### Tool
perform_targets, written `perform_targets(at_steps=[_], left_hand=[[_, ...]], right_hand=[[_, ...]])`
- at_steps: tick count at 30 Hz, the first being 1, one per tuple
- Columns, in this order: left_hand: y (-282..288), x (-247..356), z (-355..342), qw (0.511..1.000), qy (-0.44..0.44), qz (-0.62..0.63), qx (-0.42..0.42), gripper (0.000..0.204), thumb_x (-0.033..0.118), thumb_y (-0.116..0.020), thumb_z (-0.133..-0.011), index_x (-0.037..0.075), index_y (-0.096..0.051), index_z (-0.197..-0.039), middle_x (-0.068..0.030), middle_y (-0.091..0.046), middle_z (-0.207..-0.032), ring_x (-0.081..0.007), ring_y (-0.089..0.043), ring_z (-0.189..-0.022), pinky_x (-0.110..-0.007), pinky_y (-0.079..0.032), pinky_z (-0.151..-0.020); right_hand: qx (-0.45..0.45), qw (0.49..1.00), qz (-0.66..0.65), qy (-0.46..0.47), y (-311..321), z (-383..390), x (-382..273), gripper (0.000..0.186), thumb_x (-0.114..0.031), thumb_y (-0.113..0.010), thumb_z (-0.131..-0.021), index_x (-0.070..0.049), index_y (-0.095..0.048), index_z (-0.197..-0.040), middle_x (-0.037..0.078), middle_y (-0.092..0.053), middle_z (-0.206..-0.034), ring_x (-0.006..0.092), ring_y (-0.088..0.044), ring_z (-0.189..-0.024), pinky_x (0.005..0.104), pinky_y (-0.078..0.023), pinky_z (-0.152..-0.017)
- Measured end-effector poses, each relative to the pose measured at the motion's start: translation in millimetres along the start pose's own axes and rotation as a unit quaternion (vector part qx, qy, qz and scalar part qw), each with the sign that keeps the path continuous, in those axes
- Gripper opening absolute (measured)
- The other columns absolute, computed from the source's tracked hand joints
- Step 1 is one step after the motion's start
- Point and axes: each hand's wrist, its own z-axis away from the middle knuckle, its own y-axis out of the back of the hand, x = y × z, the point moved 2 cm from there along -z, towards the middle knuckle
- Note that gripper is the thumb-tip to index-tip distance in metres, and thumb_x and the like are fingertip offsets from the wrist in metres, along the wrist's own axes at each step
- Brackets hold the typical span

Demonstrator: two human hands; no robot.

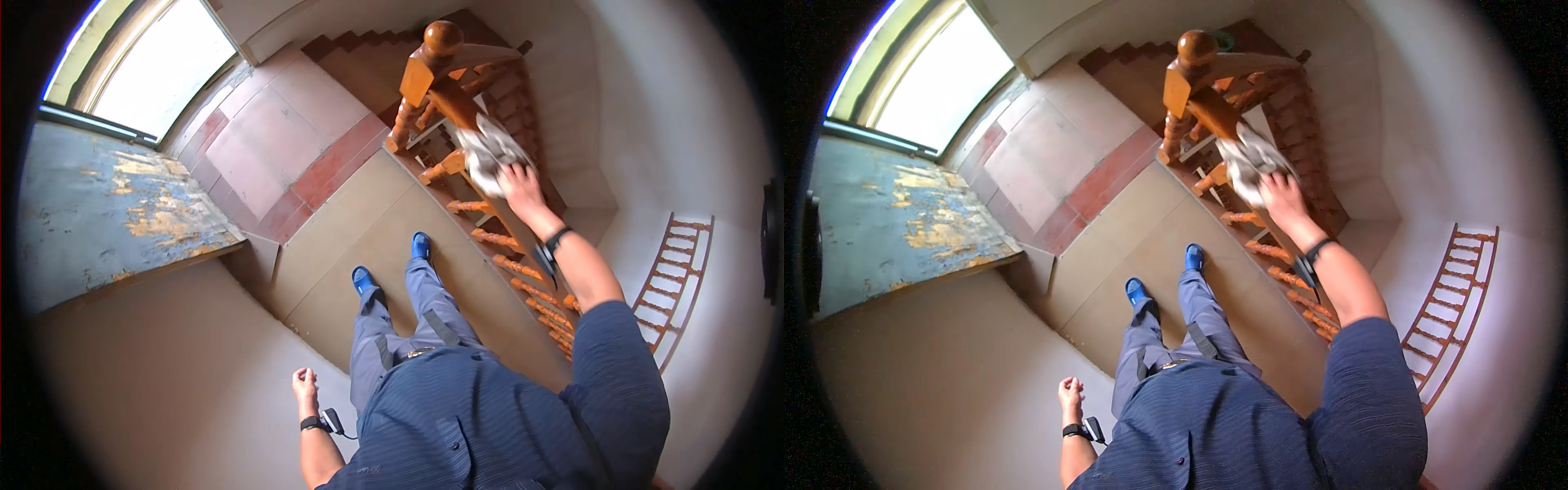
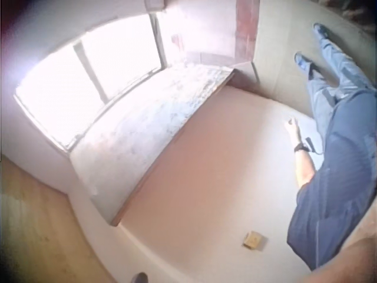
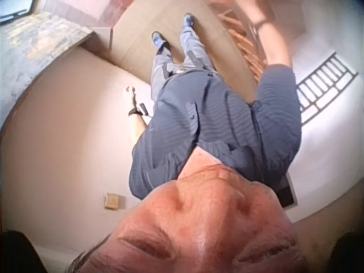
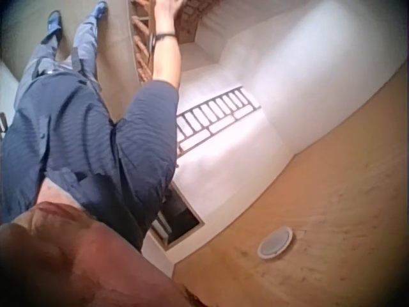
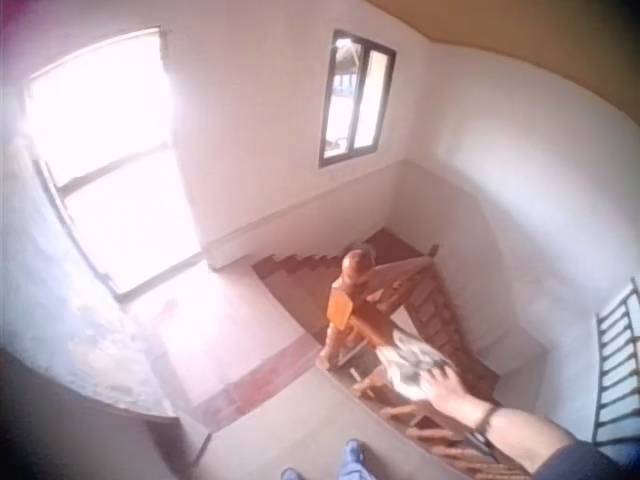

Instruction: The person prying a metal frame with a tool, installs a window screen into a frame, then rinses a cloth in a bucket of water and wipes a wooden staircase railing.

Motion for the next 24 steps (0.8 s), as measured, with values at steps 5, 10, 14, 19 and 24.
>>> perform_targets(at_steps=[5,10,14,19,24], left_hand=[[-56.4,45.5,-39.1,0.985,-0.138,-0.089,-0.058,0.032,0.025,-0.065,-0.085,0.004,-0.055,-0.106,-0.0097,-0.064,-0.085,-0.0200,-0.062,-0.072,-0.032,-0.050,-0.064],[-175.7,252.6,-41.2,0.836,-0.471,-0.267,-0.093,0.028,0.022,-0.063,-0.083,0.003,-0.053,-0.101,-0.0174,-0.062,-0.088,-0.0349,-0.059,-0.082,-0.042,-0.047,-0.073],[-270.7,458.9,35.3,0.698,-0.703,-0.135,0.020,0.041,0.011,-0.067,-0.079,0.006,-0.050,-0.116,-0.0176,-0.053,-0.112,-0.0366,-0.047,-0.108,-0.045,-0.038,-0.095],[-336.0,623.6,161.9,0.635,-0.763,0.019,0.121,0.036,0.016,-0.065,-0.085,0.006,-0.051,-0.117,-0.0152,-0.051,-0.117,-0.0317,-0.048,-0.110,-0.041,-0.042,-0.090],[-341.9,621.9,176.4,0.713,-0.687,0.137,0.036,0.038,0.016,-0.063,-0.087,0.008,-0.049,-0.121,-0.0117,-0.049,-0.121,-0.0256,-0.047,-0.113,-0.035,-0.044,-0.085]], right_hand=[[-0.091,0.984,-0.122,-0.095,3.9,182.4,31.0,0.027,-0.006,-0.059,-0.072,-0.018,-0.067,-0.095,0.011,-0.044,-0.129,0.0297,-0.043,-0.116,0.0435,-0.044,-0.089],[0.007,0.864,-0.267,-0.426,32.6,257.7,59.2,0.034,-0.004,-0.059,-0.075,-0.012,-0.065,-0.107,0.014,-0.057,-0.110,0.0327,-0.054,-0.103,0.0417,-0.045,-0.089],[0.038,0.758,-0.426,-0.492,10.1,243.1,77.2,0.026,-0.015,-0.060,-0.081,-0.003,-0.061,-0.104,0.016,-0.060,-0.099,0.0323,-0.056,-0.095,0.0404,-0.044,-0.085],[-0.025,0.834,-0.405,-0.373,-31.9,115.3,52.2,0.021,-0.025,-0.063,-0.085,-0.006,-0.063,-0.092,0.015,-0.061,-0.084,0.0340,-0.058,-0.080,0.0426,-0.046,-0.070],[0.240,0.920,-0.113,-0.289,-75.8,-22.6,55.8,0.020,-0.016,-0.061,-0.086,-0.006,-0.064,-0.103,0.015,-0.062,-0.088,0.0345,-0.058,-0.076,0.0414,-0.047,-0.069]])
